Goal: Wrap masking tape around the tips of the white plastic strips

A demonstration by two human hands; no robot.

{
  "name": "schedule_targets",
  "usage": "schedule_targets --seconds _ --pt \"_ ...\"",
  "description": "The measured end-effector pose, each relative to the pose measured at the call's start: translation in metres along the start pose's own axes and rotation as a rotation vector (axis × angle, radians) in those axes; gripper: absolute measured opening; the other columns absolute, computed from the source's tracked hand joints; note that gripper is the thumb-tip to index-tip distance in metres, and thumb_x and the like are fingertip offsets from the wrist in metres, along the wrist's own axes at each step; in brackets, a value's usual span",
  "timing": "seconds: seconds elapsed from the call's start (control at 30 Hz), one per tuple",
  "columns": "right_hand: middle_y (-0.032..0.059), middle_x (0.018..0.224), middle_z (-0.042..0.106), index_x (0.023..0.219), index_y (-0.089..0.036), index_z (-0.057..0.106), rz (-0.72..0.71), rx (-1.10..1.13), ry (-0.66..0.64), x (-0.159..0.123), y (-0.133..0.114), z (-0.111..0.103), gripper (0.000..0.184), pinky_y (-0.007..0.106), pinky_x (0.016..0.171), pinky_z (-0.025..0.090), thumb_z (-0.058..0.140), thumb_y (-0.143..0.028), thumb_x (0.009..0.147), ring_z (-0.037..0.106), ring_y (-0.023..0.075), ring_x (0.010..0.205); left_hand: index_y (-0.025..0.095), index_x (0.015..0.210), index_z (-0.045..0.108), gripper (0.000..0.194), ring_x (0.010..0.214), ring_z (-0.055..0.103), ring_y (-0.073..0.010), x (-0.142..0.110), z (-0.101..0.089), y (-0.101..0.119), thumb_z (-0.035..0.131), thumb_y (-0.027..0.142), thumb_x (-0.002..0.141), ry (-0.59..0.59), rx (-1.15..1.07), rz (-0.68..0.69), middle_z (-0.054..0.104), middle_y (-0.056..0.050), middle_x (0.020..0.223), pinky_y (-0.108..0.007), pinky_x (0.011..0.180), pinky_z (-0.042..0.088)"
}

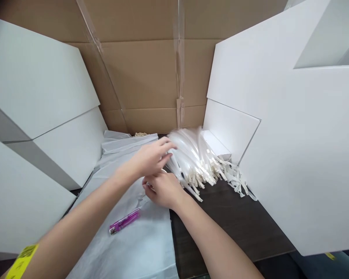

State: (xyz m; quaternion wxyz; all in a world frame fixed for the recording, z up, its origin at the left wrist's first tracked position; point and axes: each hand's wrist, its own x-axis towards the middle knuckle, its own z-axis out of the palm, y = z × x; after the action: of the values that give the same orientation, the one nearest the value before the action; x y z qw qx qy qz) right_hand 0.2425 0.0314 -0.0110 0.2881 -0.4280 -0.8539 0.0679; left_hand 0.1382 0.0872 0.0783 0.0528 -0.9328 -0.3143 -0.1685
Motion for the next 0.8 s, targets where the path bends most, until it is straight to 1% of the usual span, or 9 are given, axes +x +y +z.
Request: schedule_targets --seconds 0.13,0.27,0.33,0.4,0.47,0.53,0.6,0.7,0.8 --pt "0.0023 0.093 0.071 0.095 -0.021 0.065 -0.028 0.135 0.062 -0.001 -0.004 0.0 0.012 0.027 0.078 0.047 0.057 -0.014 0.09 0.065 0.0178 0.094 0.023 0.113 0.065 0.031 0.091 0.065 -0.0185 -0.053 -0.028 -0.045 0.039 0.032 0.097 -0.025 -0.12 -0.276 0.065 -0.004 0.119 -0.032 0.078 0.051" --pt "0.0013 0.099 0.07 0.103 -0.023 0.064 0.02 0.207 0.102 -0.002 -0.004 0.003 0.014 0.026 0.074 0.048 0.056 -0.016 0.092 0.065 0.0152 0.089 0.024 0.121 0.066 0.043 0.119 0.059 -0.0287 -0.109 -0.024 -0.07 0.039 0.045 0.095 -0.335 -0.047 -0.571 0.065 -0.008 0.128 -0.041 0.096 0.049" --pt "0.0014 0.1 0.07 0.105 -0.023 0.064 0.043 0.209 0.121 -0.002 -0.004 0.005 0.015 0.026 0.072 0.048 0.056 -0.018 0.093 0.064 0.0149 0.086 0.02 0.143 0.054 0.062 0.135 0.048 -0.0364 -0.135 -0.013 -0.07 0.043 0.055 0.092 -0.526 0.037 -0.769 0.052 -0.015 0.148 -0.049 0.107 0.042" --pt "0.0016 0.101 0.069 0.103 -0.023 0.064 0.053 0.208 0.124 -0.002 -0.004 0.005 0.014 0.026 0.072 0.048 0.056 -0.018 0.093 0.064 0.0149 0.087 0.018 0.158 0.032 0.078 0.148 0.031 -0.038 -0.158 0.001 -0.066 0.038 0.061 0.093 -0.61 0.079 -0.881 0.027 -0.016 0.164 -0.052 0.116 0.032" --pt "0.0015 0.099 0.069 0.099 -0.023 0.063 0.043 0.209 0.096 -0.002 -0.005 0.005 0.012 0.026 0.072 0.047 0.056 -0.017 0.092 0.064 0.0147 0.088 0.02 0.162 0.017 0.078 0.155 0.016 -0.0341 -0.175 0.014 -0.061 0.027 0.061 0.098 -0.593 0.111 -0.887 0.01 -0.011 0.168 -0.051 0.121 0.022" --pt "0.0012 0.096 0.068 0.096 -0.022 0.064 0.028 0.203 0.052 -0.001 -0.007 0.005 0.011 0.025 0.07 0.047 0.058 -0.015 0.09 0.063 0.0141 0.086 0.022 0.163 0.014 0.076 0.155 0.012 -0.0327 -0.184 0.02 -0.061 0.022 0.061 0.099 -0.561 0.137 -0.871 0.006 -0.009 0.169 -0.051 0.122 0.019" --pt "0.0009 0.093 0.067 0.095 -0.022 0.065 0.022 0.187 0.024 -0.001 -0.008 0.005 0.011 0.024 0.067 0.046 0.06 -0.015 0.088 0.062 0.0131 0.08 0.021 0.161 0.025 0.076 0.152 0.022 -0.0346 -0.181 0.018 -0.069 0.025 0.063 0.097 -0.537 0.135 -0.834 0.018 -0.01 0.167 -0.051 0.119 0.025" --pt "0.0006 0.09 0.066 0.095 -0.022 0.066 0.017 0.175 0.014 0.0 -0.01 0.004 0.01 0.024 0.065 0.045 0.059 -0.015 0.089 0.059 0.0116 0.074 0.019 0.14 0.056 0.062 0.134 0.046 -0.0339 -0.157 0.008 -0.094 0.027 0.056 0.1 -0.394 0.164 -0.695 0.051 -0.014 0.148 -0.048 0.108 0.038" --pt "0.0005 0.088 0.066 0.095 -0.021 0.065 0.0 0.178 0.01 0.0 -0.011 0.003 0.009 0.024 0.064 0.045 0.058 -0.016 0.091 0.059 0.0115 0.073 0.017 0.13 0.059 0.042 0.123 0.052 -0.0332 -0.122 0.008 -0.127 0.038 0.037 0.1 -0.189 0.294 -0.584 0.059 -0.015 0.134 -0.045 0.101 0.043"
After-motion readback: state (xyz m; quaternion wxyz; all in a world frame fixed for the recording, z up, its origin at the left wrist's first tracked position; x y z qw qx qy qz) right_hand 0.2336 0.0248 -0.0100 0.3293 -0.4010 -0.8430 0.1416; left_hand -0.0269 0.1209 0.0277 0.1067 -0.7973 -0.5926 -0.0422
